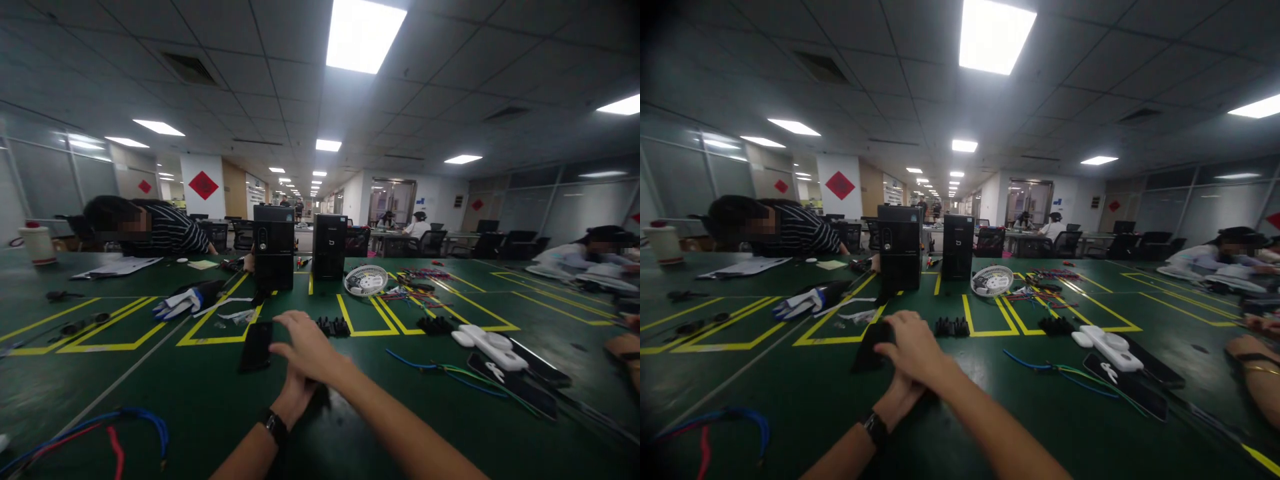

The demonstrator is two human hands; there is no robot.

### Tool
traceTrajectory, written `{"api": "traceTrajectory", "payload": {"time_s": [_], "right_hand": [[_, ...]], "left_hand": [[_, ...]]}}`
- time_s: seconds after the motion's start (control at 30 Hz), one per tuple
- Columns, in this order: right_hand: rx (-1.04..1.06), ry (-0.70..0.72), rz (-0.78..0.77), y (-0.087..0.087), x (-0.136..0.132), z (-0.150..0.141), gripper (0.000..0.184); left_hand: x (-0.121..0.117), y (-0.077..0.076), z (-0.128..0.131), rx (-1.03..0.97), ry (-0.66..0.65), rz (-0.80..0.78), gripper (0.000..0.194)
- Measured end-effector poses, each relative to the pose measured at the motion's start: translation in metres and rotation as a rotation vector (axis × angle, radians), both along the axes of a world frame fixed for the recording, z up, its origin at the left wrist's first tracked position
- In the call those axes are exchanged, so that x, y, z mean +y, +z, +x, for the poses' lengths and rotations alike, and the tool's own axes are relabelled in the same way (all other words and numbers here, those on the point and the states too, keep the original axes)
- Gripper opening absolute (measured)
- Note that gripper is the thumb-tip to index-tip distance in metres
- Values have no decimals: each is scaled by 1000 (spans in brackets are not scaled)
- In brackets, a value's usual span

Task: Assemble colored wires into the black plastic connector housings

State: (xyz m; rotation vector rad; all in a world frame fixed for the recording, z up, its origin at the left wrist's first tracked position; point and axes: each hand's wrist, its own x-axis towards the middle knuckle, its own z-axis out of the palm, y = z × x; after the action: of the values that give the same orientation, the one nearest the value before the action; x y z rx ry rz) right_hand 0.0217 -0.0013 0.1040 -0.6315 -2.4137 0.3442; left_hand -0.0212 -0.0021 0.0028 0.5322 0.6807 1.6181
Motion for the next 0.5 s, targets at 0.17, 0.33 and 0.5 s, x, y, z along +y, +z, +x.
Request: {"api": "traceTrajectory", "payload": {"time_s": [0.17,0.33,0.5], "right_hand": [[-34,22,-221,-33,22,89,49],[-52,70,-283,-36,7,119,56],[-59,52,-210,-44,14,142,51]], "left_hand": [[-3,-1,18,-12,-122,-90,51],[-6,3,28,48,-38,-122,46],[-4,2,29,82,-62,-136,52]]}}
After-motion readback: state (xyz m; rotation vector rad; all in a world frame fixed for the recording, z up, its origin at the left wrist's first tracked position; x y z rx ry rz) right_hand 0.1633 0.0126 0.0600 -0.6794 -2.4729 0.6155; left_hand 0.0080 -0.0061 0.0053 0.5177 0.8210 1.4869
